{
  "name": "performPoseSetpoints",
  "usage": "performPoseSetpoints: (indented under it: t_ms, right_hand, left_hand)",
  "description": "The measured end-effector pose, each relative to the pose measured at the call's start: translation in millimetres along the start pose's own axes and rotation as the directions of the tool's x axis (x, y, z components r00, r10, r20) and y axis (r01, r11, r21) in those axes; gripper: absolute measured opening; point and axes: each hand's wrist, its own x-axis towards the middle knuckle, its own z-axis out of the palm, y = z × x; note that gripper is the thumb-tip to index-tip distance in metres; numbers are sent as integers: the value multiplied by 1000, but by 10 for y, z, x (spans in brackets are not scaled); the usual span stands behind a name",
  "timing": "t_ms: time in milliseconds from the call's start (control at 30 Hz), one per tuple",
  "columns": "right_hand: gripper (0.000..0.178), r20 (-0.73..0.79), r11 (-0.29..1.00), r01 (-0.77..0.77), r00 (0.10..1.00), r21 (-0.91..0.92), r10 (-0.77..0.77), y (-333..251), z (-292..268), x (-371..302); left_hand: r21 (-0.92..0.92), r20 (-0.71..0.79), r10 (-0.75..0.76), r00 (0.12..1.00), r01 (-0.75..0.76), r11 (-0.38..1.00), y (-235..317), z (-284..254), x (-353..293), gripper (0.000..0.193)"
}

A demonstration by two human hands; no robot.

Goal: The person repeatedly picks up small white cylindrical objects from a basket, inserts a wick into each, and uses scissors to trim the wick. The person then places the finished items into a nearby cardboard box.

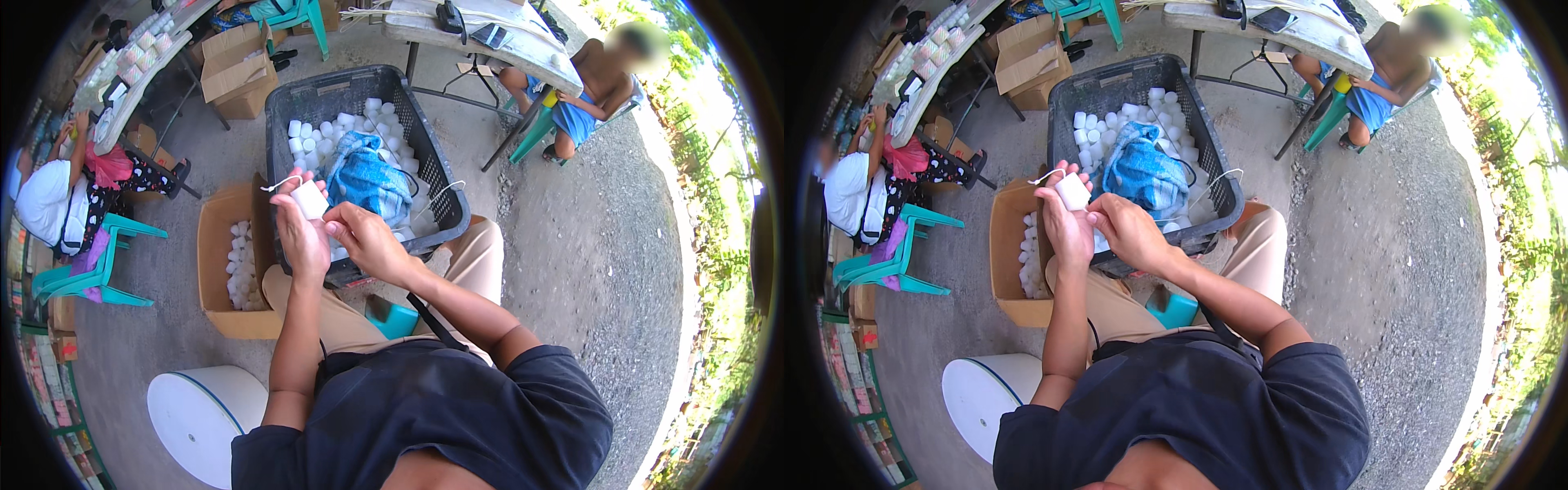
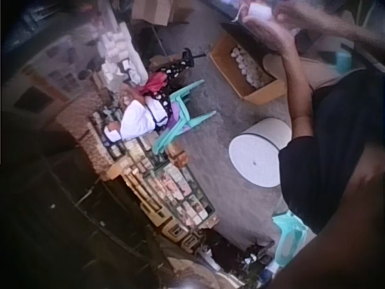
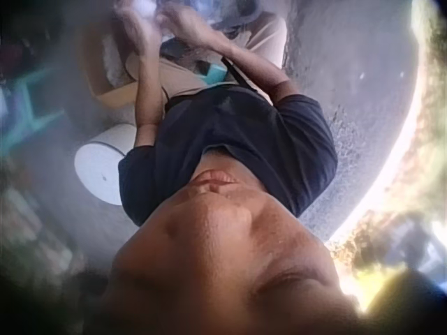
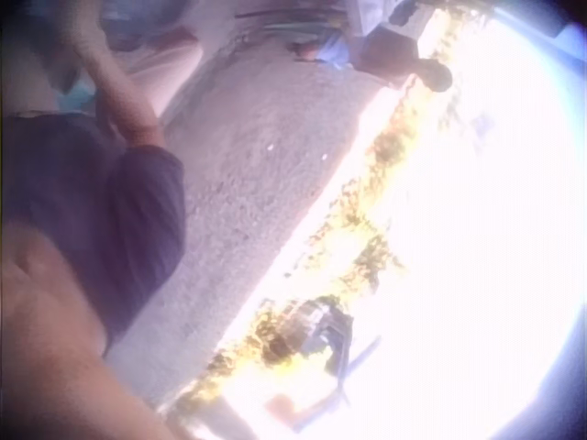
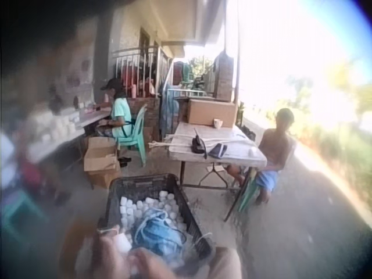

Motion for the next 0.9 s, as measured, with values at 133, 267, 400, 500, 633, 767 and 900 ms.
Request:
performPoseSetpoints:
  t_ms: [133,267,400,500,633,767,900]
  right_hand:
    - [14,-119,990,79,988,-118,-93,55,66,106]
    - [10,155,986,145,979,-76,-132,88,-12,22]
    - [14,438,988,99,888,117,-141,294,-449,278]
    - [27,-178,888,-124,983,-442,49,1269,-794,672]
    - [21,13,517,-199,926,-832,377,1856,-654,719]
    - [36,-2,590,-213,941,-779,338,1874,-485,700]
    - [53,-45,555,-460,796,-692,604,1837,-529,648]
  left_hand:
    - [-37,155,-152,976,159,987,-43,-22,-189,46]
    - [-264,96,-348,932,361,894,41,-457,-74,44]
    - [-506,135,-378,916,392,769,188,-775,23,50]
    - [-345,289,-365,885,452,823,287,-667,-22,51]
    - [83,287,-394,873,387,918,321,-531,-144,47]
    - [283,276,-390,879,313,906,275,-489,-163,45]
    - [405,268,-359,894,234,884,300,-435,-189,45]
